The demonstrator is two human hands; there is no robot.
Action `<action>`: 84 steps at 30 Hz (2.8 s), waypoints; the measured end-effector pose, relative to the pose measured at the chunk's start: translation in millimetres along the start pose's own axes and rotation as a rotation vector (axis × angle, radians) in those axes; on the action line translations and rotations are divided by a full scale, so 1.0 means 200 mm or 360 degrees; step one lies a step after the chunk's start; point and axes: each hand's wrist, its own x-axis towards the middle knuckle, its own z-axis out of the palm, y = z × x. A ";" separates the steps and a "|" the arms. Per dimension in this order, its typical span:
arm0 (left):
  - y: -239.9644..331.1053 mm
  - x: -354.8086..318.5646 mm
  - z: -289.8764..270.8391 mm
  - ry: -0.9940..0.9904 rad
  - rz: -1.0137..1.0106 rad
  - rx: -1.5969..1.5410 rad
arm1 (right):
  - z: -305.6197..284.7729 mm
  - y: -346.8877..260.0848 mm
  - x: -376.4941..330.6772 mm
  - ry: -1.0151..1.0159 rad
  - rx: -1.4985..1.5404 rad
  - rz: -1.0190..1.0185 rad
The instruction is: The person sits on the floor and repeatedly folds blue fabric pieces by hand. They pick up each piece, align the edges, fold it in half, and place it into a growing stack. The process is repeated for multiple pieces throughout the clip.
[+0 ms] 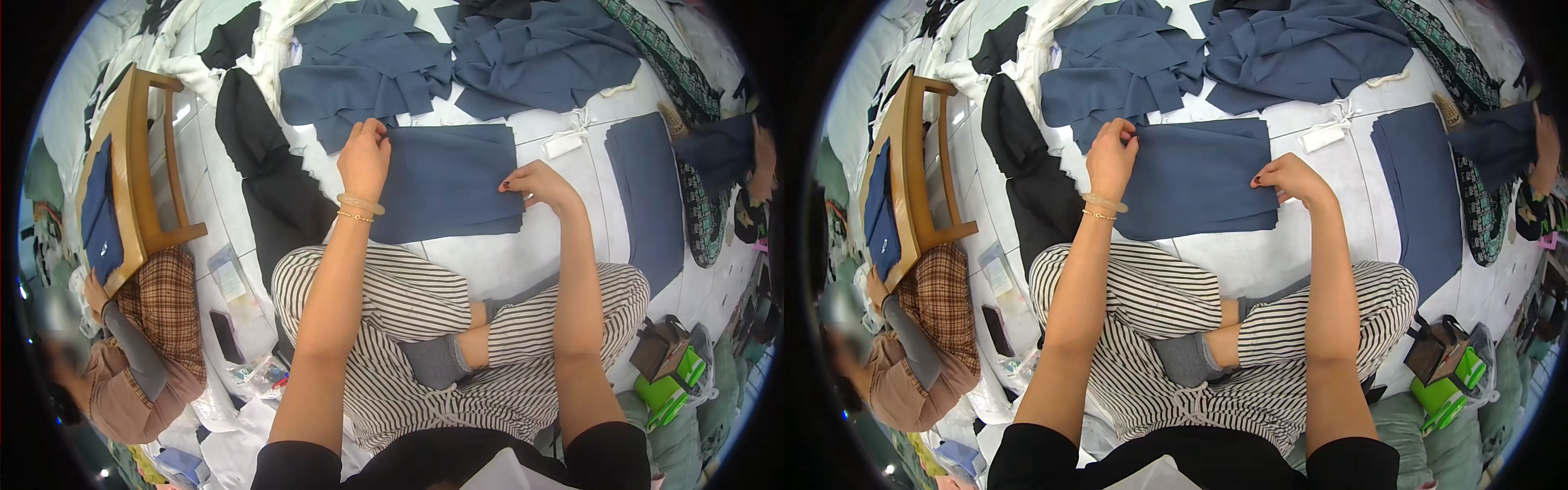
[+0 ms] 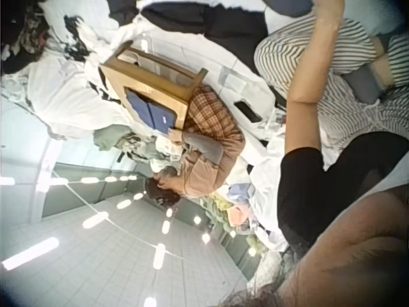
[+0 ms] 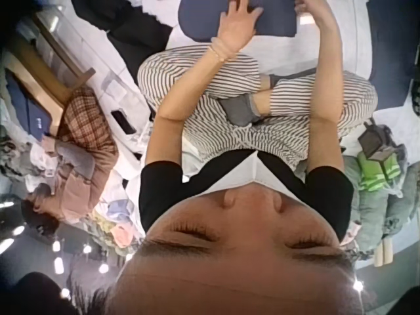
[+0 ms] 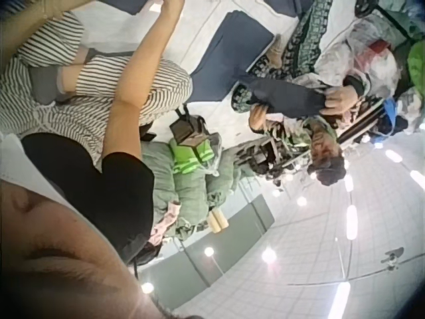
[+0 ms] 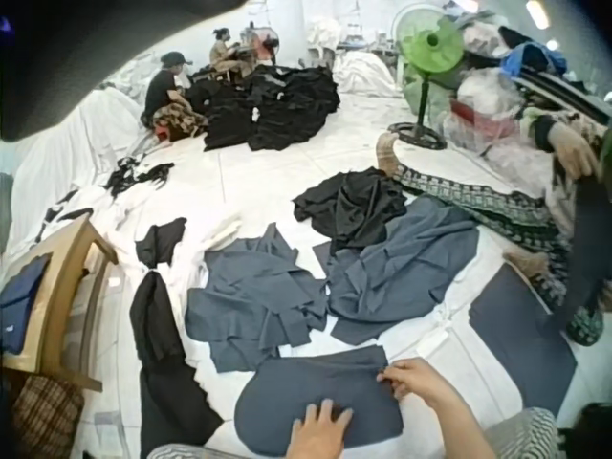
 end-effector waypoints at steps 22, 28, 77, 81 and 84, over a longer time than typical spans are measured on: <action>0.34 -0.49 0.07 -0.0859 0.0694 0.0308 | 0.10 -0.04 0.09 0.0612 0.0838 -0.0663; 0.36 -0.49 0.06 -0.0915 0.0688 0.0285 | 0.09 0.01 0.11 0.1028 -0.0085 -0.0859; 0.29 -0.42 0.15 -0.0820 0.0597 0.0078 | 0.13 -0.33 -0.12 -0.0095 -0.0221 -0.0361; 0.30 -0.41 0.17 -0.0868 0.0615 0.0175 | 0.21 -0.68 0.19 0.0924 -0.0582 -0.1076; 0.33 -0.42 0.18 -0.0869 0.0632 0.0181 | 0.28 -0.80 0.47 0.1386 -0.1193 -0.1458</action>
